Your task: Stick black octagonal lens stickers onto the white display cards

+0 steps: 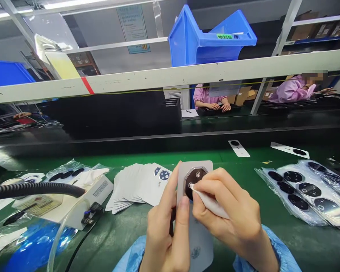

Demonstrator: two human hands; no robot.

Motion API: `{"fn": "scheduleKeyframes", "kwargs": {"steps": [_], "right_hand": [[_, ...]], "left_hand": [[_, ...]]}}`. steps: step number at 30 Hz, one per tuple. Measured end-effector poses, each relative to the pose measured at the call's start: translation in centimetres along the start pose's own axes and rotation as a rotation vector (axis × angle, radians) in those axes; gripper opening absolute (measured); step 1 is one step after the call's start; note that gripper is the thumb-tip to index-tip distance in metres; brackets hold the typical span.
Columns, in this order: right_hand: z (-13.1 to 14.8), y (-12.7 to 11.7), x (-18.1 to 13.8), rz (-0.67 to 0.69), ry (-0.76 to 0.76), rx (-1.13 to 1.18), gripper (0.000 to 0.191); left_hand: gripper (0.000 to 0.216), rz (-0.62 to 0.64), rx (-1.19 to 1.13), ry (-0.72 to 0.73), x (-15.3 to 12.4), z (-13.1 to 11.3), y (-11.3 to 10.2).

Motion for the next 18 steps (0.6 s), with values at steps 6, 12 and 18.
{"fn": "scheduleKeyframes", "kwargs": {"steps": [6, 12, 18], "right_hand": [[0.2, 0.2, 0.1, 0.022, 0.001, -0.026, 0.017], [-0.1, 0.1, 0.3, -0.014, 0.033, 0.062, 0.010], [-0.1, 0.0, 0.4, -0.011, 0.006, 0.073, 0.009]], "left_hand": [[0.045, 0.007, 0.042, 0.174, 0.1, -1.6, 0.2], [0.050, -0.023, 0.191, 0.237, -0.5, -1.8, 0.1], [0.051, -0.018, 0.220, 0.246, -0.5, -1.7, 0.3]]}}
Point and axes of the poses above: each hand's wrist, its own x-axis towards the middle knuckle, its own y-axis out of the palm, z = x × y, the point moved 9 cm from there along x, towards the middle knuckle, and after that the axes turned 9 degrees about z, right-handed, at the moved point
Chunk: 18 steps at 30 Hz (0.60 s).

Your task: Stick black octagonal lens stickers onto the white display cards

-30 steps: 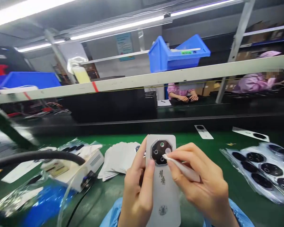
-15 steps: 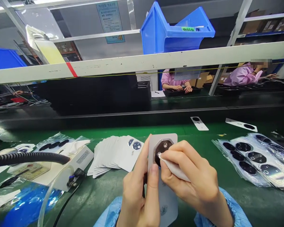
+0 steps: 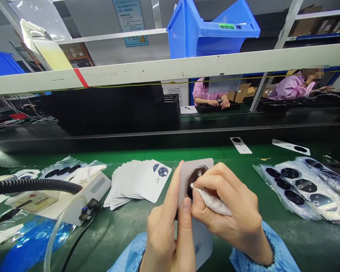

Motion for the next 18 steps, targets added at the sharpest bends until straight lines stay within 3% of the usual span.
{"fn": "scheduleKeyframes", "kwargs": {"steps": [5, 18], "right_hand": [[0.0, -0.1, 0.2, -0.016, -0.007, 0.017, 0.010], [0.2, -0.4, 0.4, -0.069, -0.040, 0.045, 0.013]], "left_hand": [[0.056, -0.021, 0.006, 0.109, 0.1, -0.8, 0.1], [0.053, -0.019, -0.015, 0.117, 0.1, -1.7, -0.1]]}}
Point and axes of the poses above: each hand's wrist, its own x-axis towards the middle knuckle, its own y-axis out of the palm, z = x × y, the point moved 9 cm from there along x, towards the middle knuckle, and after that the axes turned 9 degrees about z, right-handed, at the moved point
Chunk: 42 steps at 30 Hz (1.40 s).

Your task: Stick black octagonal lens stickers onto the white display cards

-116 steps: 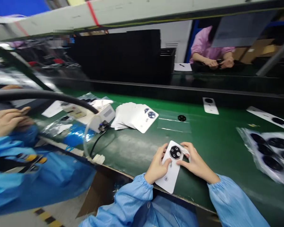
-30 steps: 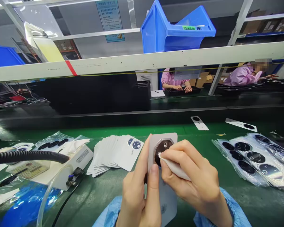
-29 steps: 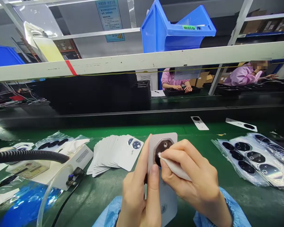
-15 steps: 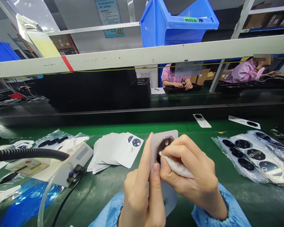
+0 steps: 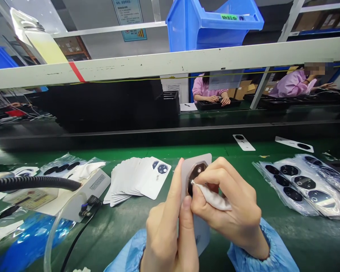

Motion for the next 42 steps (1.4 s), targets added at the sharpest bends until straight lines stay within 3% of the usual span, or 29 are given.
{"fn": "scheduleKeyframes", "kwargs": {"steps": [13, 18, 23, 34, 42], "right_hand": [[-0.2, 0.0, -0.2, -0.038, 0.048, 0.013, 0.013], [-0.4, -2.0, -0.5, -0.170, 0.149, 0.125, 0.015], [0.8, -1.4, -0.4, -0.002, 0.150, 0.012, 0.010], [1.1, 0.7, -0.6, 0.126, 0.043, -0.203, 0.012], [1.4, 0.7, -0.6, 0.075, 0.006, -0.201, 0.012]], "left_hand": [[0.046, -0.039, -0.033, -0.158, -0.3, 1.0, -0.4], [0.044, -0.097, -0.367, -0.449, -0.1, 3.6, -1.0], [0.046, -0.088, -0.645, -0.551, 0.2, 3.9, -0.6], [0.045, -0.106, -0.361, -0.483, -0.7, 3.8, -1.4], [0.036, -0.180, -0.270, -0.444, -0.7, 3.2, -1.9]]}}
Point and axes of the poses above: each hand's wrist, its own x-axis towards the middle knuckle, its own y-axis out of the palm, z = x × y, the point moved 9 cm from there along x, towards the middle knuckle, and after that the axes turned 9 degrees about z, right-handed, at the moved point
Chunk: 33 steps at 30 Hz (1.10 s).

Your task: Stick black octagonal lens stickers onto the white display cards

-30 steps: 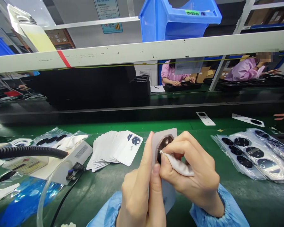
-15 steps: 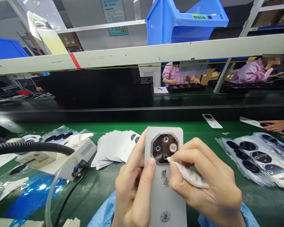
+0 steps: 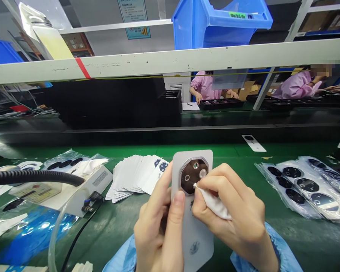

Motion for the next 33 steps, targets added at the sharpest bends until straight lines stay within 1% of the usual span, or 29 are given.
{"fn": "scheduleKeyframes", "kwargs": {"steps": [4, 7, 11, 14, 19, 22, 25, 27, 31, 33], "right_hand": [[-0.27, 0.11, 0.13, 0.028, 0.000, 0.017, 0.011], [-0.32, 0.02, 0.22, 0.020, -0.004, 0.037, 0.012], [-0.33, -0.11, 0.15, -0.012, 0.001, 0.021, 0.011], [-0.27, 0.01, 0.09, 0.004, -0.006, 0.015, 0.009], [-0.09, -0.05, 0.05, 0.006, -0.001, 0.007, 0.011], [0.08, -0.20, -0.06, -0.018, -0.003, -0.030, 0.011], [0.23, -0.06, -0.11, 0.001, -0.020, -0.033, 0.012], [0.13, 0.01, -0.10, 0.013, -0.015, -0.020, 0.012], [-0.13, -0.30, -0.10, -0.020, 0.003, -0.027, 0.013], [-0.20, -0.15, -0.07, -0.003, 0.006, -0.032, 0.011]], "left_hand": [[0.037, 0.041, -0.046, 0.041, 0.21, -0.18, 0.55], [0.036, 0.041, -0.061, 0.054, 0.27, -0.31, 0.65], [0.034, 0.038, -0.080, 0.054, 0.24, -0.39, 0.68], [0.035, 0.050, -0.120, 0.034, 0.22, -0.20, 0.71], [0.040, 0.007, -0.071, -0.018, 0.01, 0.19, 0.02], [0.037, 0.022, -0.074, 0.006, -0.06, 0.00, 0.06], [0.036, 0.044, -0.083, 0.018, -0.02, -0.05, 0.30], [0.036, 0.040, -0.075, 0.029, 0.05, -0.18, 0.37], [0.032, 0.043, -0.083, 0.065, 0.23, -0.55, 0.58], [0.032, 0.044, -0.077, 0.057, 0.29, -0.50, 0.57]]}}
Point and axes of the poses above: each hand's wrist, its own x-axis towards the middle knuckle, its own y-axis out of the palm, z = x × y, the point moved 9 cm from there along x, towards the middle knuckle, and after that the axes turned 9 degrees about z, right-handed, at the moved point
